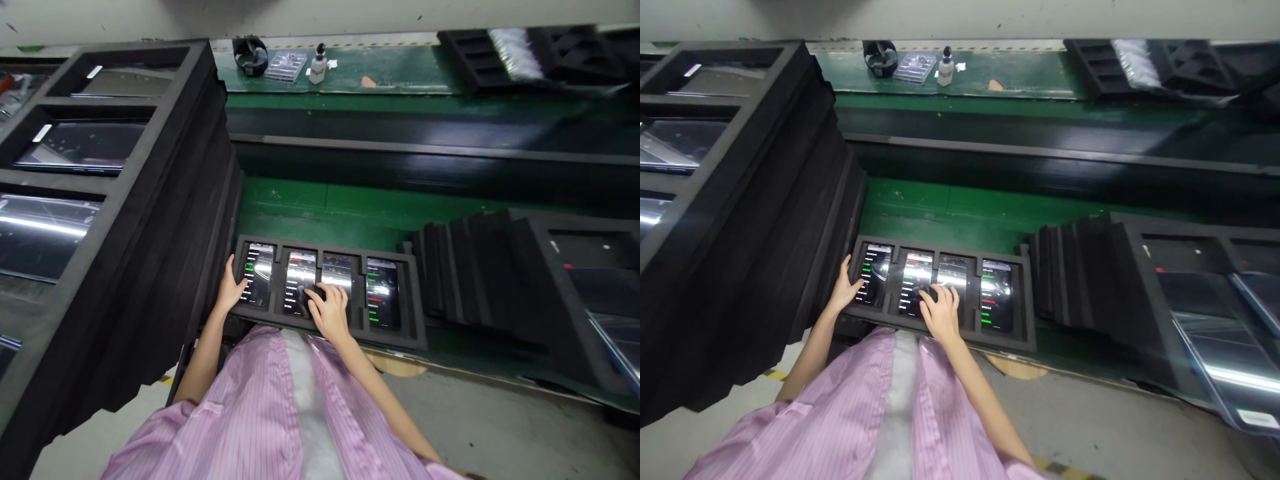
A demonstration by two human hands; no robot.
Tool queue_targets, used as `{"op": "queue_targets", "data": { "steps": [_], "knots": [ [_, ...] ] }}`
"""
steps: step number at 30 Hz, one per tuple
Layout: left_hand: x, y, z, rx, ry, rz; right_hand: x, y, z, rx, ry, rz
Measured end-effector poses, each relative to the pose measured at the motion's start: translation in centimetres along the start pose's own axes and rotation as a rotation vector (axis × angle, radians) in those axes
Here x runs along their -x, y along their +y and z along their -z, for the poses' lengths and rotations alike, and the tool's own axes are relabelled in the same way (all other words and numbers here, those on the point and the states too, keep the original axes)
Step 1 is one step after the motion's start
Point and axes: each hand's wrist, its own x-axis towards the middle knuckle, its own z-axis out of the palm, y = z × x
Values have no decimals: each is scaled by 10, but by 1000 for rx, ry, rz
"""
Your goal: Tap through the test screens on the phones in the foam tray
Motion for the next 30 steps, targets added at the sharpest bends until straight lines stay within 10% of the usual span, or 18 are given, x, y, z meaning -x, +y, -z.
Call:
{"op": "queue_targets", "data": {
  "steps": [15,24,30],
  "knots": [
    [0,1,0,-55,24,-16,3,-1,3,34,-60,-31],
    [-2,4,0,-117,40,-16,62,81,38,146,181,-391],
    [-5,2,0,-154,44,-5,41,119,46,164,139,-514]
  ]
}}
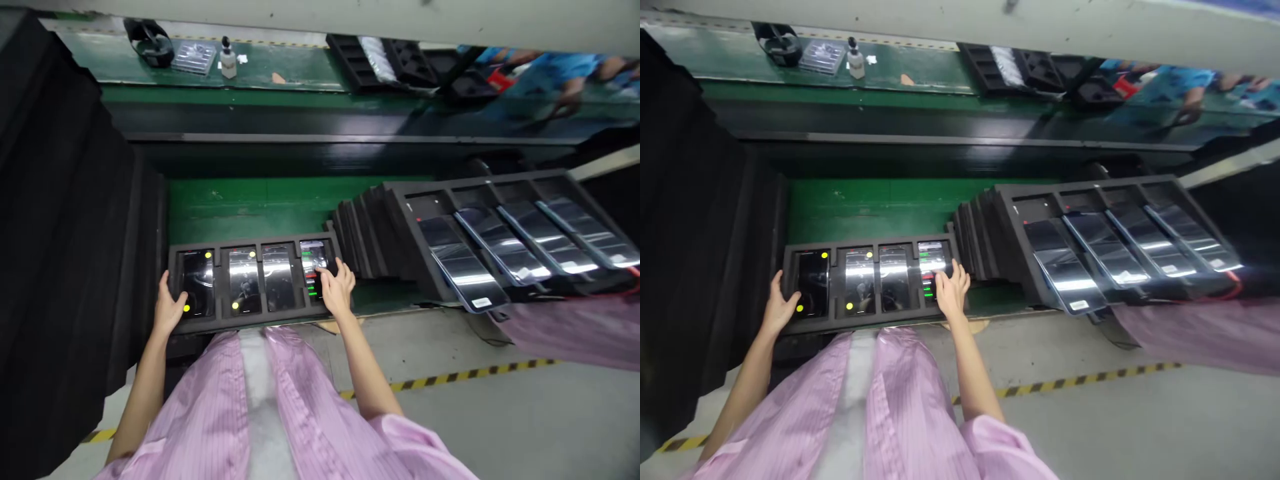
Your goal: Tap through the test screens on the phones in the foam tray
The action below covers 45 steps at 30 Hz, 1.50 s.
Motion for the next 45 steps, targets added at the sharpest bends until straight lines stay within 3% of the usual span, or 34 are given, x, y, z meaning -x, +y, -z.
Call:
{"op": "queue_targets", "data": {
  "steps": [6,15,20,25,27,30,34,38,45],
  "knots": [
    [-1,0,1,-27,0,-10,-29,0,-2,-42,33,-31],
    [-2,1,1,-39,-6,2,22,1,10,-123,91,94],
    [-3,0,0,-47,-2,-14,25,-1,10,-16,41,115],
    [0,-4,-2,-48,39,-44,27,1,9,-33,124,94],
    [5,-3,0,-72,75,-109,28,2,10,-43,123,93],
    [14,6,7,-224,104,-336,26,5,14,-52,64,130],
    [15,22,17,-532,-22,-565,12,10,26,-30,-35,257],
    [3,31,17,-716,-160,-661,-3,12,30,42,-117,373],
    [-3,27,14,-785,-199,-676,-9,13,23,91,-188,428]
  ]
}}
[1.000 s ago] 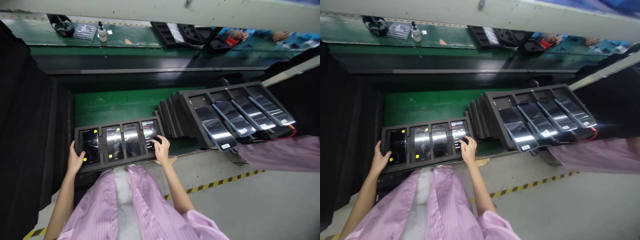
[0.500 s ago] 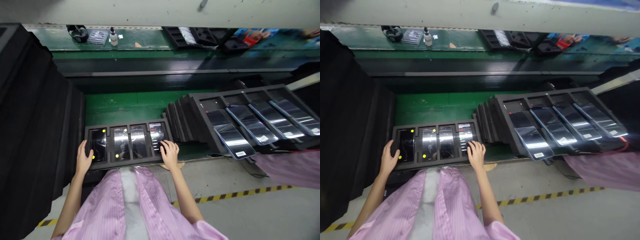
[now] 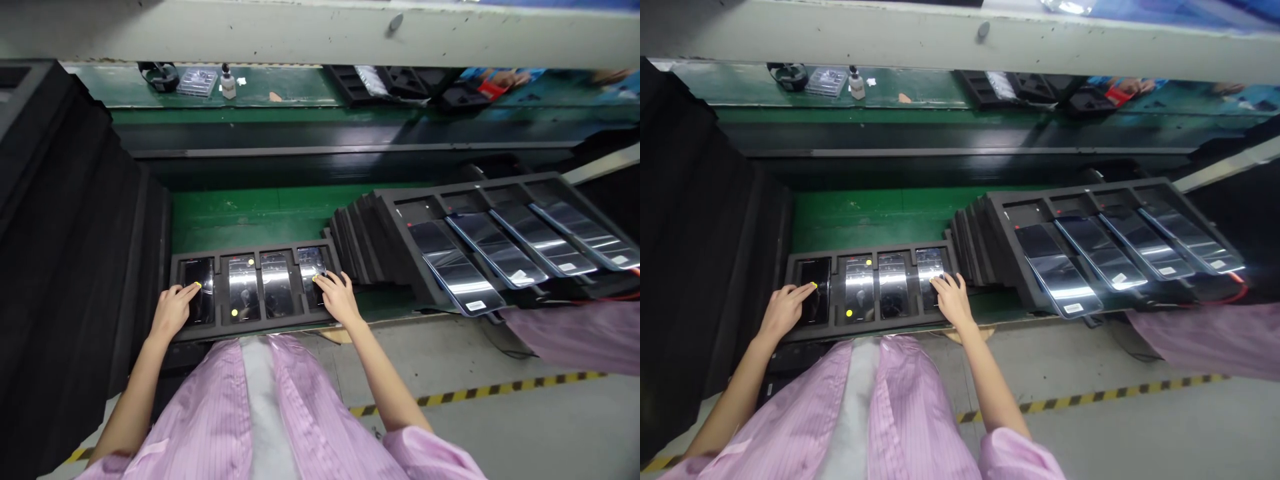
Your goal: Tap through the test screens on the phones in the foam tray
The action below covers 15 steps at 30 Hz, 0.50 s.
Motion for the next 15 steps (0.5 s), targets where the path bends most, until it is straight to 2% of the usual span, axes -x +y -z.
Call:
{"op": "queue_targets", "data": {
  "steps": [8,12,15],
  "knots": [
    [3,1,-3,22,45,-18,2,-7,1,-15,55,1],
    [-4,26,-3,60,72,-132,-2,-27,0,-58,120,48],
    [-17,53,-6,90,36,-270,-8,-44,-1,-93,147,97]
  ]
}}
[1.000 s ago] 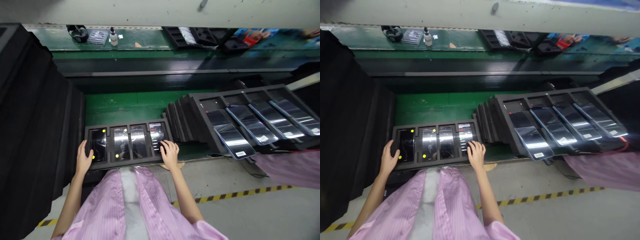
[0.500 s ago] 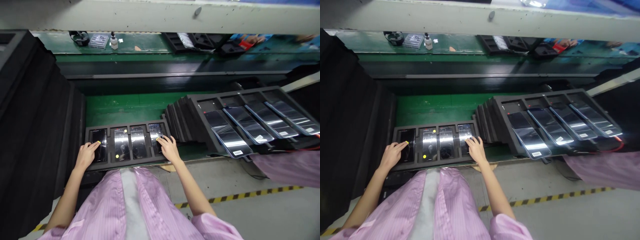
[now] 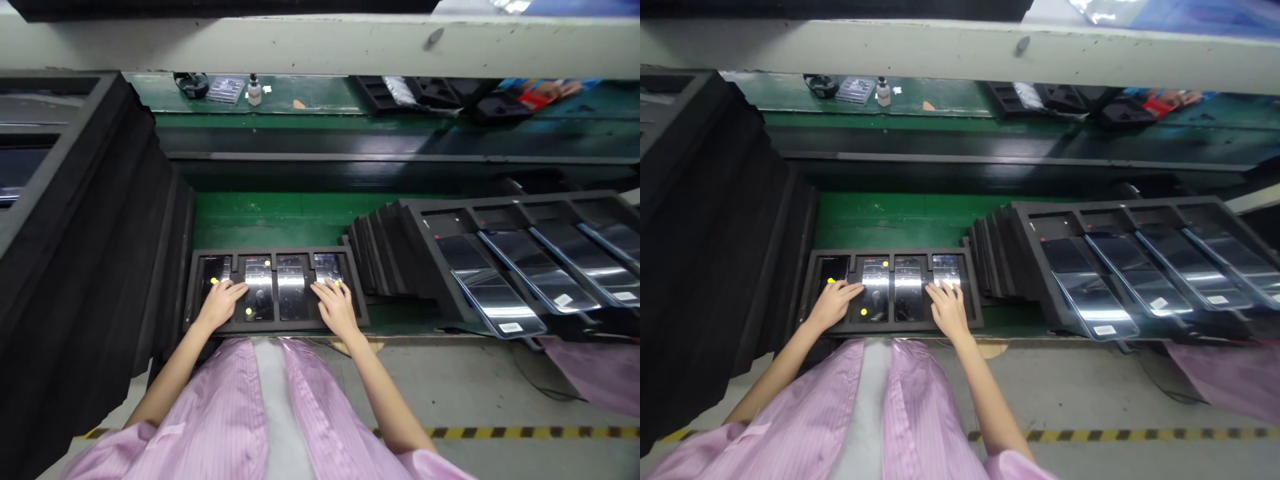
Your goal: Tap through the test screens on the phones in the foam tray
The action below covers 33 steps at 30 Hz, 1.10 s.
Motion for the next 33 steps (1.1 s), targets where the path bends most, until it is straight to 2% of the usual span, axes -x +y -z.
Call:
{"op": "queue_targets", "data": {
  "steps": [3,6,15,17,21,23,27,33],
  "knots": [
    [-18,13,-7,13,-68,-99,-4,-11,-3,-18,34,8],
    [-28,16,-11,5,-138,-129,-4,-15,-6,-32,72,-23],
    [-22,18,-5,43,-170,-94,2,-35,-19,-137,100,-63],
    [-11,10,-1,83,-102,-11,0,-47,-24,-183,95,-47],
    [32,-14,12,71,114,381,-11,-77,-33,-255,54,37],
    [55,-21,17,35,143,510,-20,-88,-37,-262,19,74],
    [80,-17,17,-23,111,574,-33,-100,-43,-228,-32,95],
    [78,-9,7,-54,17,555,-39,-106,-48,-168,-77,91]
  ]
}}
